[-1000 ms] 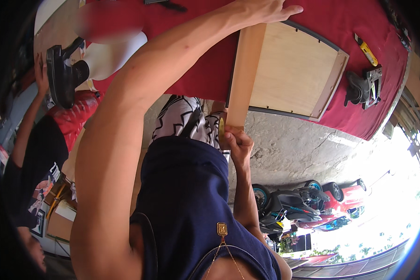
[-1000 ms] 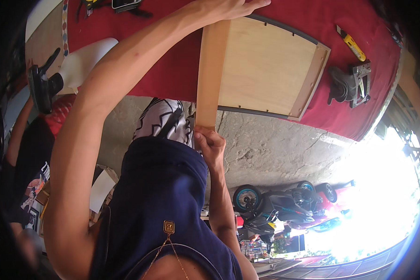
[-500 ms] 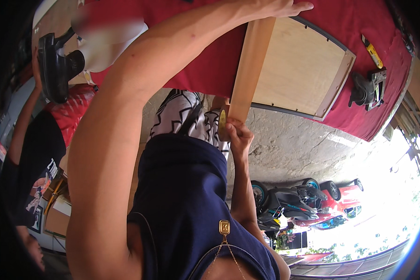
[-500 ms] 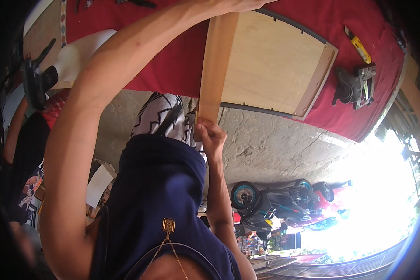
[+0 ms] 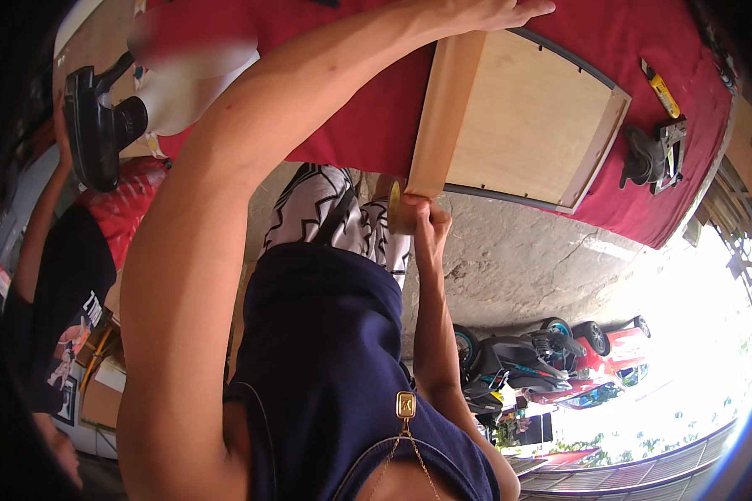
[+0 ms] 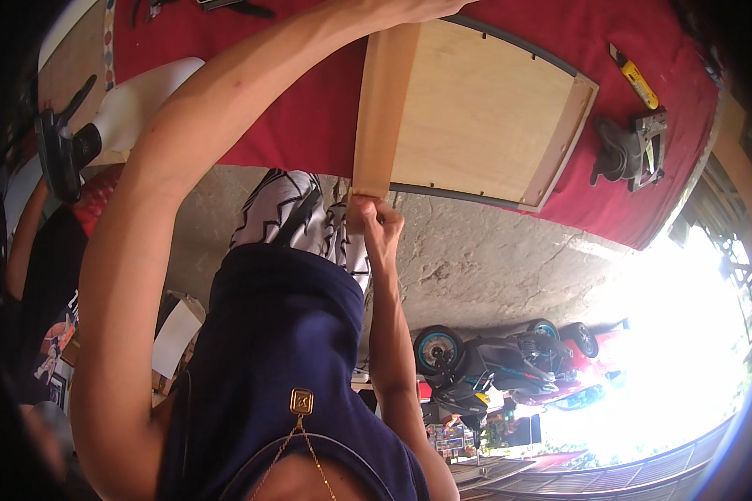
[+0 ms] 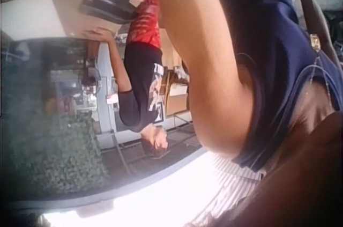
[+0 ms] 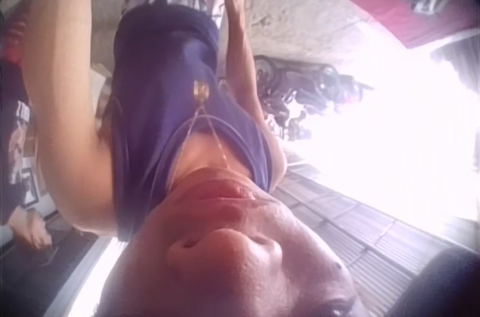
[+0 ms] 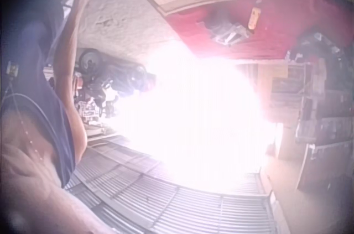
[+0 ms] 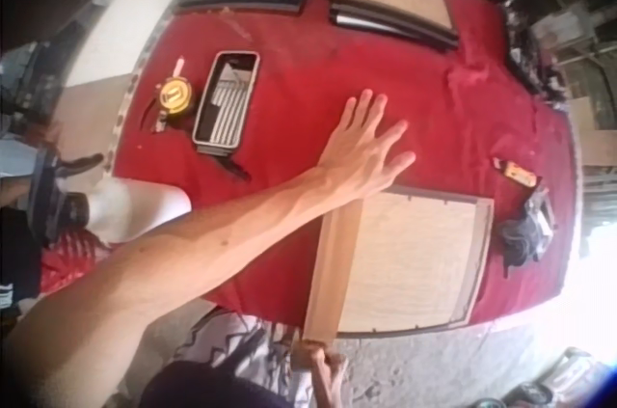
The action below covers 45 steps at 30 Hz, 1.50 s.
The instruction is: The person assembles a picture frame by securing a floral artwork into a black frame using a staple gun. They then apply masking tape to the back of the frame to cover the staples and secure the backing board.
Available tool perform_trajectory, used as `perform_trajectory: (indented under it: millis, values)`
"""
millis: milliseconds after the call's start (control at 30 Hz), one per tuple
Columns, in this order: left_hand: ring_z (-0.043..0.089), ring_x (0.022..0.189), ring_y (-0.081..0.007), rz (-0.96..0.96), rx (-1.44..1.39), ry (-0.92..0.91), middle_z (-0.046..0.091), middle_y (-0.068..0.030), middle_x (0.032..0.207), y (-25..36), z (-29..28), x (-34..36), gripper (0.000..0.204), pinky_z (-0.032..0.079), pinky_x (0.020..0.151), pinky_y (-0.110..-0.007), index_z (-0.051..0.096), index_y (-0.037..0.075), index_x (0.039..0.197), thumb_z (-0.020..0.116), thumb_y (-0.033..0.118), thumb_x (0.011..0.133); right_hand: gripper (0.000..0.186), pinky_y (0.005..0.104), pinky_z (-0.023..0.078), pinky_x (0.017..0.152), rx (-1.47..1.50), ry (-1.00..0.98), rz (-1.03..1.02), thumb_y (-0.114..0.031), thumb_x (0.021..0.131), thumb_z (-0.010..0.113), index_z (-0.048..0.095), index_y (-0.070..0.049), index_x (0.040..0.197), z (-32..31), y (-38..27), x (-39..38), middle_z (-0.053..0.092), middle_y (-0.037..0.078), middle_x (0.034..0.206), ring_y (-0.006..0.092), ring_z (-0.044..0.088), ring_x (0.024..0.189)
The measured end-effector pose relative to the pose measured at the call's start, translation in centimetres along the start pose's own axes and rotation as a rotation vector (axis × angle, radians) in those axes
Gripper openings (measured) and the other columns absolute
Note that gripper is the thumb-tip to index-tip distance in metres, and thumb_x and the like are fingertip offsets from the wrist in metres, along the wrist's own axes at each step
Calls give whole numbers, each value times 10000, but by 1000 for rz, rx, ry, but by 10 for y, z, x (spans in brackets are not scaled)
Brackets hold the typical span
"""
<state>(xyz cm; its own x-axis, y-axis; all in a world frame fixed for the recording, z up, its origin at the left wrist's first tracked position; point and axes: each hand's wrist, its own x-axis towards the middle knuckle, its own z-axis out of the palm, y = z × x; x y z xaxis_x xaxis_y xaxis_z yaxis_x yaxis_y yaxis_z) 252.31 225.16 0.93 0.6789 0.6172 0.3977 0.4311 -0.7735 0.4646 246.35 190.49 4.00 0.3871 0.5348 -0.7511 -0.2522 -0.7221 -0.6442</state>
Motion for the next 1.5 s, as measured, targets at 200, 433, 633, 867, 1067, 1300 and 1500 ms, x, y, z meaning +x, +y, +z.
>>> perform_trajectory:
  millis: [200,433,633,867,1067,1300,1500]
  values:
    - [189,1363,-470,-7,-6,-29,327,-328,1398,1,-5,2,595,130,1119,-544,549,-23,1232,433,474,927,649,300,465,727,107,64,-26,-570,912,479,717,32,860,9,-9,11,665,95,728,144,587,723]
    - [159,1383,-441,36,-91,-21,345,-280,1413,5,-16,1,656,105,1126,-541,546,-20,1234,444,536,900,733,327,427,841,24,12,7,-591,943,368,715,46,840,6,-13,19,681,129,799,173,585,817]
    - [200,1389,-333,316,-102,-196,257,-146,1502,39,-43,-41,727,130,1131,-521,378,171,1407,379,661,870,715,337,405,895,60,65,22,-561,955,372,708,62,857,13,-11,19,689,120,827,188,592,862]
    - [188,1405,-338,324,-538,-526,188,-120,1533,108,-60,-166,863,164,1117,-555,296,250,1453,228,806,796,583,351,449,824,104,-55,-93,-481,941,442,616,57,1088,9,34,25,651,130,948,198,577,910]
    - [106,1434,-255,227,-337,-557,133,-91,1550,120,-68,-170,763,100,1157,-477,221,229,1477,148,703,884,532,373,386,949,35,-66,26,-422,952,426,558,25,1207,-9,15,18,579,167,1165,236,517,1083]
    - [101,1436,-246,-93,-149,-479,135,-82,1552,137,-56,-178,726,89,1158,-466,209,177,1480,193,640,921,158,297,509,607,-696,-277,-171,-77,831,596,689,10,925,-117,-148,64,684,105,754,169,647,644]
    - [115,1430,-299,-281,282,-186,212,-154,1523,149,-44,-186,752,3,1148,-479,277,121,1457,306,633,908,147,406,514,687,-880,-344,-1356,-82,801,579,675,-1,878,-30,-281,192,659,175,813,338,644,751]
